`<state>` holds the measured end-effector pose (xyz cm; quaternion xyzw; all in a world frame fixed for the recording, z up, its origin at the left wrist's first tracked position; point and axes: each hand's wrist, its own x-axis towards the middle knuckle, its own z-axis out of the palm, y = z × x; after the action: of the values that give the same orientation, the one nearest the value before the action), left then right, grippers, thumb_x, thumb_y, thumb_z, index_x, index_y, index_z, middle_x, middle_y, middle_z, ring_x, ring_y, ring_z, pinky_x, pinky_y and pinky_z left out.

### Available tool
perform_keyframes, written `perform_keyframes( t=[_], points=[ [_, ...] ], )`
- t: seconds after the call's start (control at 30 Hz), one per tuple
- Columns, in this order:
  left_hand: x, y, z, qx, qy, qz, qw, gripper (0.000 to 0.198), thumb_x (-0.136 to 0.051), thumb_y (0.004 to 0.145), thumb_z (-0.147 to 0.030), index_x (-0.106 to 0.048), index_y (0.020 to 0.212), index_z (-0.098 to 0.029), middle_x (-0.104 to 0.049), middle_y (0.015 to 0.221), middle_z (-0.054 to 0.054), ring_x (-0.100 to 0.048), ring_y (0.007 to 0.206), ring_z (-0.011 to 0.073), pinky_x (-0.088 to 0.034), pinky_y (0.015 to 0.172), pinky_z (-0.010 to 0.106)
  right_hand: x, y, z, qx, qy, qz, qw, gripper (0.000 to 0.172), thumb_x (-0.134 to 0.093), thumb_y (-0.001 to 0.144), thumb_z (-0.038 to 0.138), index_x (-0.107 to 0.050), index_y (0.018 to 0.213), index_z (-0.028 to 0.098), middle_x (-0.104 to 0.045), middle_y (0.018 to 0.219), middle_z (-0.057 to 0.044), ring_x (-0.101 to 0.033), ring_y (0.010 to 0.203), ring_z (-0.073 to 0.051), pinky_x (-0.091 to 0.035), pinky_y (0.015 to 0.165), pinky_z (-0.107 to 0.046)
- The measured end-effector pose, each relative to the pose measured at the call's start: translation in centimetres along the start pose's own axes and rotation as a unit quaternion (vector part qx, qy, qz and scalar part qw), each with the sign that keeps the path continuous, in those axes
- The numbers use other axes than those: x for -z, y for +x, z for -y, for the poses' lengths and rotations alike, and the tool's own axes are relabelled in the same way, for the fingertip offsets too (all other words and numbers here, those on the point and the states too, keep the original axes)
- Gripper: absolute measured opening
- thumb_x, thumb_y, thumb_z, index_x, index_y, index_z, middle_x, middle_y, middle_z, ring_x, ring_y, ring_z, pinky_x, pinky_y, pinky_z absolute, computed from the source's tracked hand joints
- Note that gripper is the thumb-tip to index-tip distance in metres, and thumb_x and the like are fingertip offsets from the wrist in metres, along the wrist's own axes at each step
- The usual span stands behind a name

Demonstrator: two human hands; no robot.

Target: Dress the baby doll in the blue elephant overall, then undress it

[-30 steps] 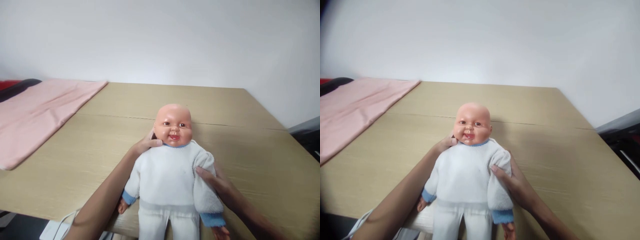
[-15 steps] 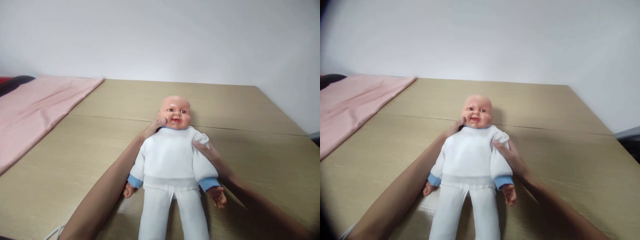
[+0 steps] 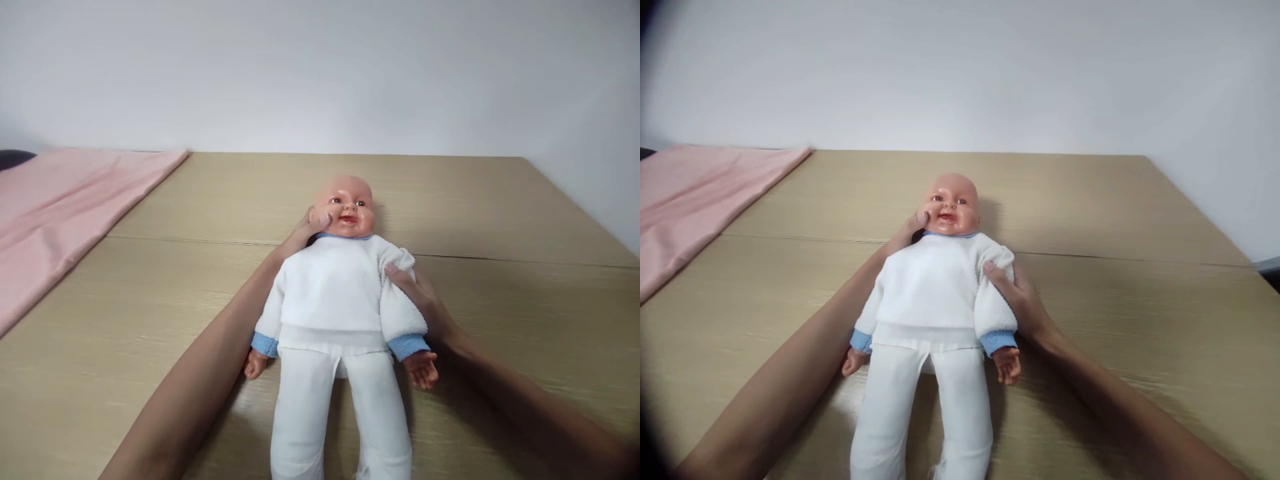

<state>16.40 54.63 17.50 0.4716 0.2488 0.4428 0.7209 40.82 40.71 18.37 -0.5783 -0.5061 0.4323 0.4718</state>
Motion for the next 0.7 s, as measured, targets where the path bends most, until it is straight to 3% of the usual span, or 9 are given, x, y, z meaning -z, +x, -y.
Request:
perform_keyframes(
  t=[0.13,0.27,0.47,0.7],
  points=[
    [1.0,0.1,0.3,-0.012,0.026,-0.036,0.999,0.084,-0.099,0.084,-0.066,-0.064,0.148,-0.026,-0.076,0.158,0.015,-0.066,0.158,0.0456,-0.051,0.135,0.06,0.5,-0.7,0.3,-0.004,-0.072,-0.017,0.997,0.051,-0.075,0.097,0.077,-0.081,0.105,0.027,-0.085,0.107,-0.006,-0.077,0.103,-0.035,-0.062,0.092,-0.043],
    [1.4,0.9,-0.1,-0.028,0.068,-0.029,0.997,0.093,-0.102,0.077,-0.066,-0.062,0.152,-0.027,-0.075,0.16,0.015,-0.063,0.161,0.0443,-0.05,0.135,0.056,1.4,0.1,-0.1,0.033,-0.12,-0.031,0.992,0.046,-0.077,0.099,0.071,-0.081,0.115,0.028,-0.085,0.101,-0.002,-0.076,0.095,-0.031,-0.059,0.082,-0.038],
    [2.2,1.5,-1.2,-0.027,0.095,-0.065,0.993,0.095,-0.097,0.083,-0.066,-0.061,0.162,-0.026,-0.072,0.166,0.015,-0.067,0.158,0.0412,-0.053,0.135,0.054,1.7,2.4,-0.8,0.037,-0.04,-0.035,0.998,0.056,-0.087,0.092,0.074,-0.081,0.125,0.029,-0.086,0.116,-0.004,-0.078,0.11,-0.031,-0.065,0.096,-0.04],
    [2.0,0.5,-3.8,0.03,0.142,-0.04,0.989,0.091,-0.089,0.098,-0.066,-0.055,0.174,-0.031,-0.063,0.178,0.012,-0.062,0.164,0.0379,-0.051,0.137,0.051,1.7,3.1,-1.1,0.04,0.011,-0.045,0.998,0.063,-0.095,0.083,0.076,-0.083,0.122,0.028,-0.088,0.125,-0.007,-0.08,0.121,-0.034,-0.066,0.104,-0.044]
  ],
)
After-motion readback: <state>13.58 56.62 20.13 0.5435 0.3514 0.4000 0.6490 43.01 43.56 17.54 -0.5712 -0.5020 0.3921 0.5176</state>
